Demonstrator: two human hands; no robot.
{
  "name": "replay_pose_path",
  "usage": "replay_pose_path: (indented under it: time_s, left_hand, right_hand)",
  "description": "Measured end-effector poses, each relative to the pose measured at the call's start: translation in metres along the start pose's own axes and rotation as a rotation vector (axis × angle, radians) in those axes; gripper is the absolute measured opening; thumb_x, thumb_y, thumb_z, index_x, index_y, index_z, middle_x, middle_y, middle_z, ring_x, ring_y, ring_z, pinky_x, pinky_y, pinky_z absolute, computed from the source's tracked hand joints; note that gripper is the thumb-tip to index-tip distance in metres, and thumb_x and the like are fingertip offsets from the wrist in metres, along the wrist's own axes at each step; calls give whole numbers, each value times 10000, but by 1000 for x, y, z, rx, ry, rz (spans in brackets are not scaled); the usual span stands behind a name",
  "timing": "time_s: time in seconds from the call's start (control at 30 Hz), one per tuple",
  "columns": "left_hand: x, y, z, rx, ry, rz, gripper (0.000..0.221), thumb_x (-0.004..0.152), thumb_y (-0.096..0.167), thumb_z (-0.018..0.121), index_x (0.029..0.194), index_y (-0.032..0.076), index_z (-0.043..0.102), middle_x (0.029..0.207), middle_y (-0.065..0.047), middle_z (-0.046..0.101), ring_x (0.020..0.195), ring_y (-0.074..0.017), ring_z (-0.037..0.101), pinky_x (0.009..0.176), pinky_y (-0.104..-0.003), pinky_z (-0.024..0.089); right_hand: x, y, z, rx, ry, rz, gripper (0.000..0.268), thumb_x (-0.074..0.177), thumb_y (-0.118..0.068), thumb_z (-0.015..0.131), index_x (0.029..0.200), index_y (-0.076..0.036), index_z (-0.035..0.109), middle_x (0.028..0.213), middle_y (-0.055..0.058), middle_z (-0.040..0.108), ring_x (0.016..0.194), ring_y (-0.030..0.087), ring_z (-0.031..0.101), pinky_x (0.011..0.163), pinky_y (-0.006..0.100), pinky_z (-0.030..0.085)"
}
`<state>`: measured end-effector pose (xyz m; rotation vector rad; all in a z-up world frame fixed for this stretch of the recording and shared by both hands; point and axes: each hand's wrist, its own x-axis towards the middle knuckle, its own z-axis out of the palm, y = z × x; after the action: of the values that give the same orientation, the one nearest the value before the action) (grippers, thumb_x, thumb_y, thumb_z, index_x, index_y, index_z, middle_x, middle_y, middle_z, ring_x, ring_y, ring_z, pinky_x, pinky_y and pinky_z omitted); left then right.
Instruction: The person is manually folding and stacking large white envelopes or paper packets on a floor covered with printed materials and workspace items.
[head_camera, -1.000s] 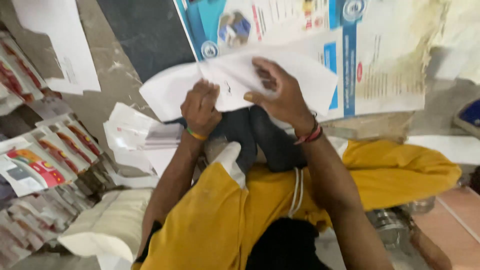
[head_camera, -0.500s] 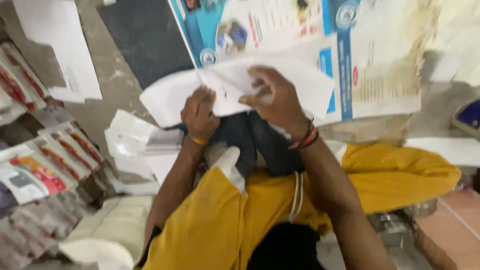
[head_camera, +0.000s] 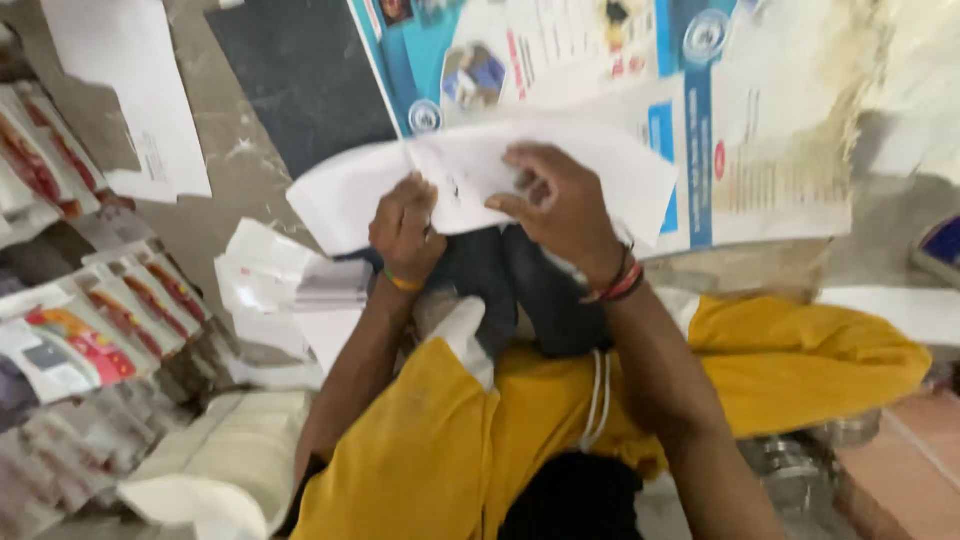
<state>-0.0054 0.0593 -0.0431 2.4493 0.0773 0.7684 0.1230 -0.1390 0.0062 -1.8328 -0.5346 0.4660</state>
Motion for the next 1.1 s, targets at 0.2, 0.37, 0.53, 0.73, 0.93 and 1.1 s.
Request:
replay_pose_path:
  time_s: [0.2, 0.37, 0.53, 0.73, 0.93, 1.1]
  left_hand:
    - [-9, 0, 7, -5, 32, -84, 177, 833, -88, 752, 989, -7, 731, 1080, -141, 701, 1035, -335, 749, 954, -422, 642]
    - [3, 12, -3, -19, -26, -104, 247, 796, -96, 708, 1039, -53, 708, 1129, -194, 698, 1023, -371, 736, 904, -436, 628]
    - [-9, 9, -3, -26, 14, -102, 205, 854, -115, 736, 1051, -60, 720, 1144, -211, 709, 994, -344, 752, 862, -390, 642]
    - [5, 7, 2, -56, 60, -106, 216, 819, -87, 774, 1013, -20, 706, 1132, -153, 697, 1050, -326, 749, 948, -420, 641]
    - [-2, -5, 15, -62, 109, -59, 160, 855, -142, 760, 980, -48, 727, 1147, -176, 709, 1091, -321, 748, 973, -398, 652]
    - [-7, 0, 7, -42, 28, -101, 183, 862, -117, 678, 1035, -63, 700, 1193, -194, 712, 1131, -346, 742, 973, -403, 642]
  right_hand:
    - [-14, 36, 18, -187, 105, -55, 275, 879, -72, 842, 1115, -67, 702, 1039, 138, 731, 832, 179, 722, 731, 322, 594]
    - [-16, 21, 18, -148, 136, -22, 312, 928, -54, 831, 1181, -34, 649, 1065, 143, 710, 924, 227, 721, 793, 344, 581]
    - [-12, 0, 14, 106, 9, -6, 463, 821, -88, 867, 1214, 0, 639, 1166, 186, 677, 891, 241, 702, 705, 301, 594]
    - [-8, 17, 15, -150, 72, 3, 310, 886, -85, 867, 1139, -44, 693, 1063, 115, 725, 849, 183, 723, 733, 285, 586]
    - [5, 19, 16, 274, 53, 405, 415, 848, -112, 852, 1205, -20, 660, 1075, 73, 747, 944, 156, 744, 797, 287, 618]
    - [-17, 54, 34, -546, 223, -108, 298, 976, -42, 841, 1194, -139, 662, 1174, 17, 674, 1004, 192, 710, 869, 300, 599]
